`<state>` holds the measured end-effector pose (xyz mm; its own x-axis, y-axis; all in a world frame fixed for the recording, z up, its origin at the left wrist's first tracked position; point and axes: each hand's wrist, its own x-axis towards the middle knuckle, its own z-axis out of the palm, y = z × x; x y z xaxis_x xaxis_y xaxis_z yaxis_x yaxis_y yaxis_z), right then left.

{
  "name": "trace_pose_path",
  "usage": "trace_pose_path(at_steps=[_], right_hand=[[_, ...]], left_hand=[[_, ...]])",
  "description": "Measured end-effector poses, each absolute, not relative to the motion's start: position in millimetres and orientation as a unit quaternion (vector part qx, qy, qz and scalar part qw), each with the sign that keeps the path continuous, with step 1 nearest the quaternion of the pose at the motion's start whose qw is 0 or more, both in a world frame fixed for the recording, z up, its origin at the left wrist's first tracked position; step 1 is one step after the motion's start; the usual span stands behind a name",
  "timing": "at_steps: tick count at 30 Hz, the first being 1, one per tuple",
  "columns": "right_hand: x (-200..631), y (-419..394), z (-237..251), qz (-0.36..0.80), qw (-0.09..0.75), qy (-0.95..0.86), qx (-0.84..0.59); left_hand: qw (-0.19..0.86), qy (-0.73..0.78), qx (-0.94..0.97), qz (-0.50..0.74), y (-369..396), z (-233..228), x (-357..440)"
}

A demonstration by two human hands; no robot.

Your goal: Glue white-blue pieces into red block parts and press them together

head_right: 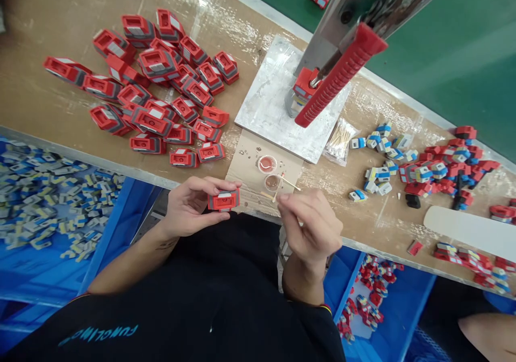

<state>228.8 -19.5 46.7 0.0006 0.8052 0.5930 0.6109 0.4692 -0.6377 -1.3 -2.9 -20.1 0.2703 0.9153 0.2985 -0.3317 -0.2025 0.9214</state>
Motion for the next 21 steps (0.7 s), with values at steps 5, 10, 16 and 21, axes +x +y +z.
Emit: trace_pose_path(at_steps=[5,10,16,21], right_hand=[[205.5,-23.7,50.8,0.163,0.53,-0.703,-0.445],[195.7,-18.8,48.0,0.181,0.528,-0.712,-0.427],[194.2,-17.6,47.1,0.188,0.522,-0.723,-0.412],[197.1,-18.5,48.5,0.205,0.508,-0.732,-0.405]], left_hand=[[0.556,0.267,0.578,0.535,-3.4,-19.9,0.4],[0.559,0.272,0.581,0.525,-5.4,-20.6,1.2],[0.559,0.28,0.583,0.519,-6.7,-21.2,0.2],[0.548,0.286,0.6,0.508,-3.9,-19.2,-2.7]])
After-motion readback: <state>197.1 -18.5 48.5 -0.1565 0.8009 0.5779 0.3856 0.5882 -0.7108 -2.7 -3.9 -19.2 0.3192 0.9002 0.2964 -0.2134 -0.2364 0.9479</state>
